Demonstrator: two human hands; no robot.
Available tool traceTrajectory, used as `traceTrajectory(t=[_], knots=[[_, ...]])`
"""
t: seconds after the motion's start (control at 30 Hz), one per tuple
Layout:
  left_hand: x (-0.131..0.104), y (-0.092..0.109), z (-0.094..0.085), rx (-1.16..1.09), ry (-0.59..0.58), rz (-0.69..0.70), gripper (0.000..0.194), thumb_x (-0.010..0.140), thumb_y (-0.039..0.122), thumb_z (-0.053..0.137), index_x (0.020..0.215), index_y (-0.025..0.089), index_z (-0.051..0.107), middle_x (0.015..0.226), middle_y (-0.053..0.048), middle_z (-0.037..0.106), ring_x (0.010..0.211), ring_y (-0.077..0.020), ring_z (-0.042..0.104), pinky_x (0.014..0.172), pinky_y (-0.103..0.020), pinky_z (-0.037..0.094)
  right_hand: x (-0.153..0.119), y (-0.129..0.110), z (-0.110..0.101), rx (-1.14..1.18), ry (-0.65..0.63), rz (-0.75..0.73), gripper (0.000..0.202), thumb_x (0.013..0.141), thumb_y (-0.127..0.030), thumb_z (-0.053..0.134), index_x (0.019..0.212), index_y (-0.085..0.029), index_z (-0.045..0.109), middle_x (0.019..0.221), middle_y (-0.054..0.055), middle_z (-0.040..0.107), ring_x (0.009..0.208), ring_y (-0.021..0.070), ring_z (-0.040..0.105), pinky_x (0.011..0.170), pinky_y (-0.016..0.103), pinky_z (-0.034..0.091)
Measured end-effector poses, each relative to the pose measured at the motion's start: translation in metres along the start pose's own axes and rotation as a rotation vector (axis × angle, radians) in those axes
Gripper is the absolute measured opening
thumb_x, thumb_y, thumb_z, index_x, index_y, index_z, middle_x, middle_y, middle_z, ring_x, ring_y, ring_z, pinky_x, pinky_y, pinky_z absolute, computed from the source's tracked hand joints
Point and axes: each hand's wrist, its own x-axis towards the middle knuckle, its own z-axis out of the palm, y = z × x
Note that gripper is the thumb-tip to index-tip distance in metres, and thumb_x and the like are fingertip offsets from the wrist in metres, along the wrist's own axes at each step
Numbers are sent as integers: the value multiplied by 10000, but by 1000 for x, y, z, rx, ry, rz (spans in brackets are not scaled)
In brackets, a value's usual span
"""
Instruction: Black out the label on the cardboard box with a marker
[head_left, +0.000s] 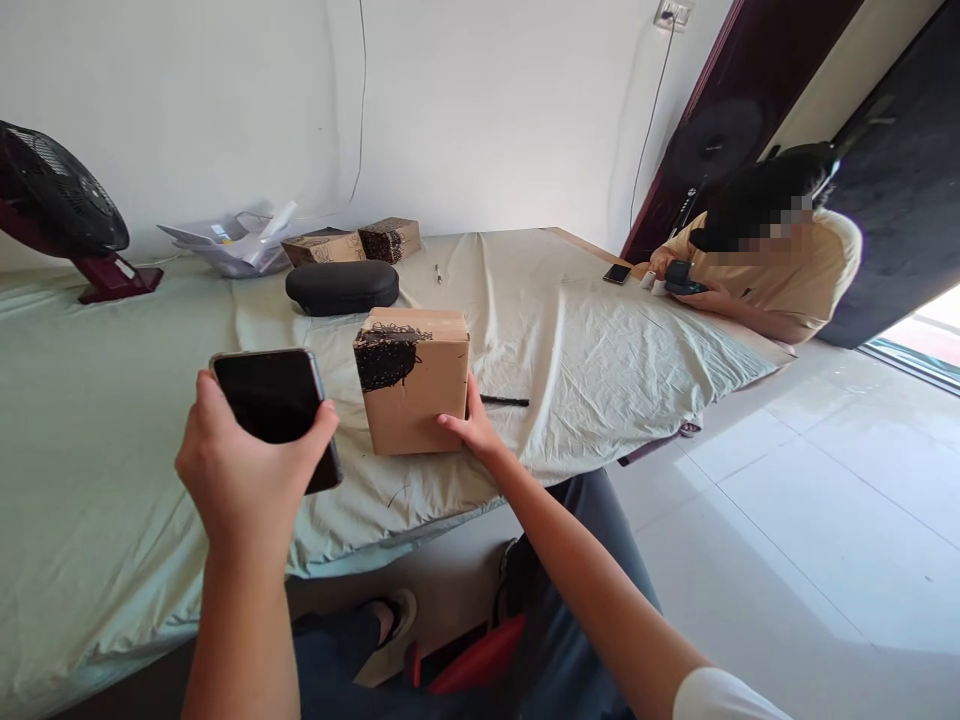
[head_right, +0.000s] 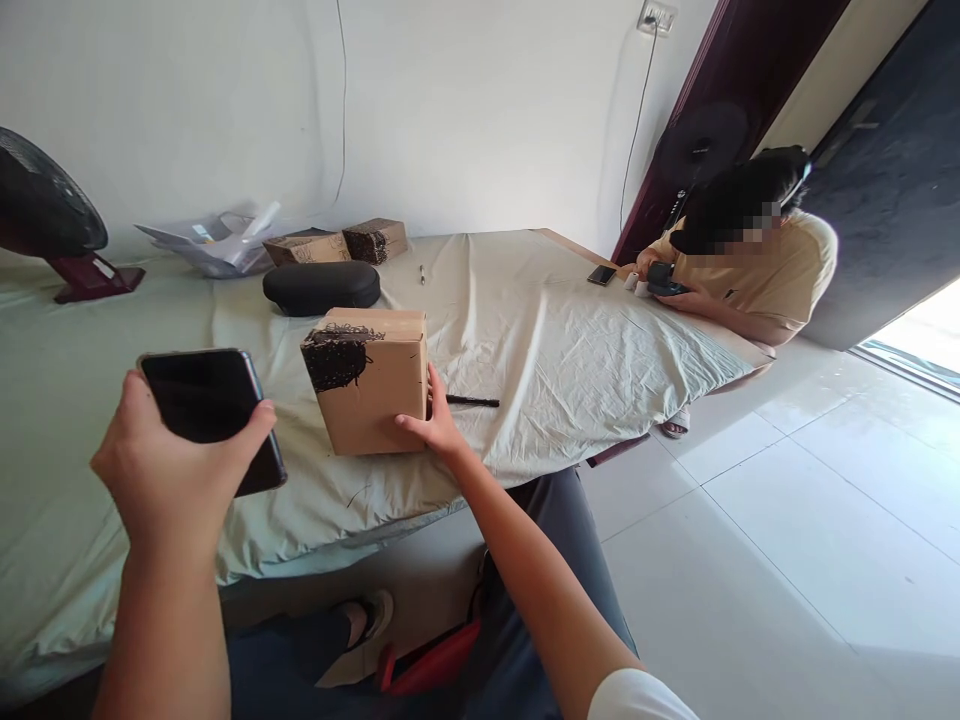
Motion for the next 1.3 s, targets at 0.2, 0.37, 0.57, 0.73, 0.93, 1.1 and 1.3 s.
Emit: traceTrajectory(t=[0.2,0.37,0.57,0.73,0.93,1.1,1.3], knots=[[11,-85,27,257,-209,-305,694,719,676,807,1124,159,583,1135,-234,726,1158,-560,689,931,-785,554,1,0,0,-3,1,13,1397,617,-756,938,1746,-358,218,1755,101,373,1591,397,404,1337,607,345],[-7,-144,47,325,-331,-401,910,696,765,796,1283,108,569,1289,-343,693,1231,-637,658,893,-833,533,0,-1,0,-14,-12,12,1391,640,-760,926,1754,-358,197,1745,98,394,1586,391,419,1330,595,368],[-5,-140,42,375,-370,-480,1244,702,842,765,1502,-59,458,1516,-495,485,1423,-704,481,991,-843,473,0,3,-2,1,-13,20,1365,651,-727,941,1746,-345,220,1768,100,360,1597,380,399,1358,597,311],[0,-129,41,519,-469,-489,1112,774,859,665,1370,-76,588,1493,-492,500,1490,-674,415,1066,-796,428,1,3,-2,-22,-13,18,1374,635,-766,929,1741,-350,228,1781,98,329,1609,386,377,1359,601,304],[8,-107,24,497,-441,-423,927,826,756,690,1320,-29,660,1434,-429,581,1400,-651,525,1037,-750,471,3,5,-1,-16,-23,2,1364,644,-765,920,1736,-332,227,1773,131,331,1584,402,419,1307,597,391],[-9,-68,-27,462,-334,-187,392,990,434,488,1072,166,763,1113,-199,779,1081,-406,722,904,-509,529,2,4,0,-18,-2,4,1362,641,-764,919,1733,-325,232,1759,147,363,1563,420,440,1293,625,398],[-174,-88,-86,377,-171,-279,263,987,407,484,856,251,651,916,-121,746,925,-357,730,869,-492,562,1,2,0,-29,-28,-17,1297,698,-706,909,1736,-315,236,1745,161,379,1551,423,446,1315,657,339]])
